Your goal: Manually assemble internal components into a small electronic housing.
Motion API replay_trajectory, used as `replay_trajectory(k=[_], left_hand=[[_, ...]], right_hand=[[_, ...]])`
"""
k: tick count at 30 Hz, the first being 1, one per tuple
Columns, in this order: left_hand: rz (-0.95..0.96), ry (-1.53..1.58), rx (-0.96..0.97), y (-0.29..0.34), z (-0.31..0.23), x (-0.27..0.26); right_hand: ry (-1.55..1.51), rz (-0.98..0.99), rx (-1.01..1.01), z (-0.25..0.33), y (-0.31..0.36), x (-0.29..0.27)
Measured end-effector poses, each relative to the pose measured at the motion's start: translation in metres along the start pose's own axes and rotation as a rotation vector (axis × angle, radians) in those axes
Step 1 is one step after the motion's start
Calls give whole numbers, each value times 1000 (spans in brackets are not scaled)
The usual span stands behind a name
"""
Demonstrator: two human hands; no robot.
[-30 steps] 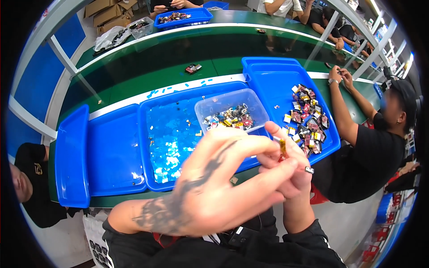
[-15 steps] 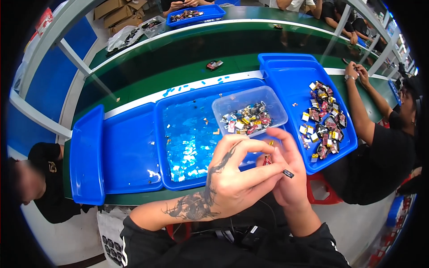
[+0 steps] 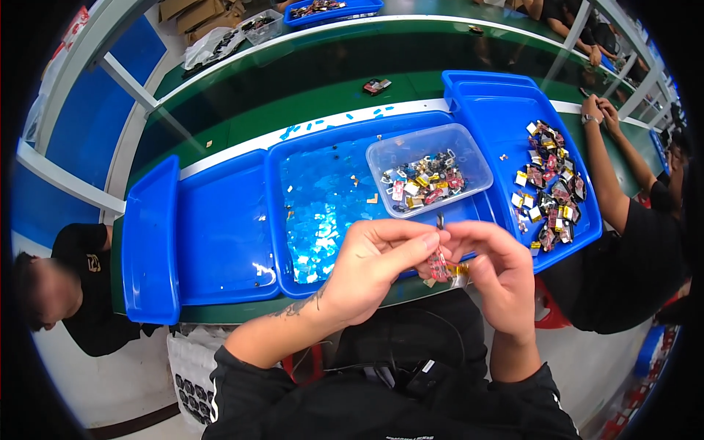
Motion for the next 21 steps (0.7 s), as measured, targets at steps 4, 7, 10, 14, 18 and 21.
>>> replay_trajectory(k=[4, 7, 10, 14, 18, 21], left_hand=[[-37, 68, 11, 0, -1, -3], [-23, 49, 8, 4, 0, -3], [-12, 49, 20, 5, 1, -3], [-78, -50, 153, 6, -7, -6], [-161, -113, 202, 12, -6, -9], [-128, -6, 186, 18, 4, -7]], right_hand=[[-176, 41, 207, -16, 7, 2], [-197, 24, 115, -11, 8, -2], [-162, -25, 108, -5, 8, 0], [25, -228, -73, 4, 13, -11], [380, -297, -283, 23, 27, -8], [454, -296, -226, 20, 23, -1]])
Point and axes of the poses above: each hand's wrist, its own y-axis away from the middle knuckle, its own x-axis out of the palm, z = x × y, the point moved 9 cm from there along -y, towards the middle knuckle, and after that the axes turned 8 degrees about x, right-handed, at the moved point
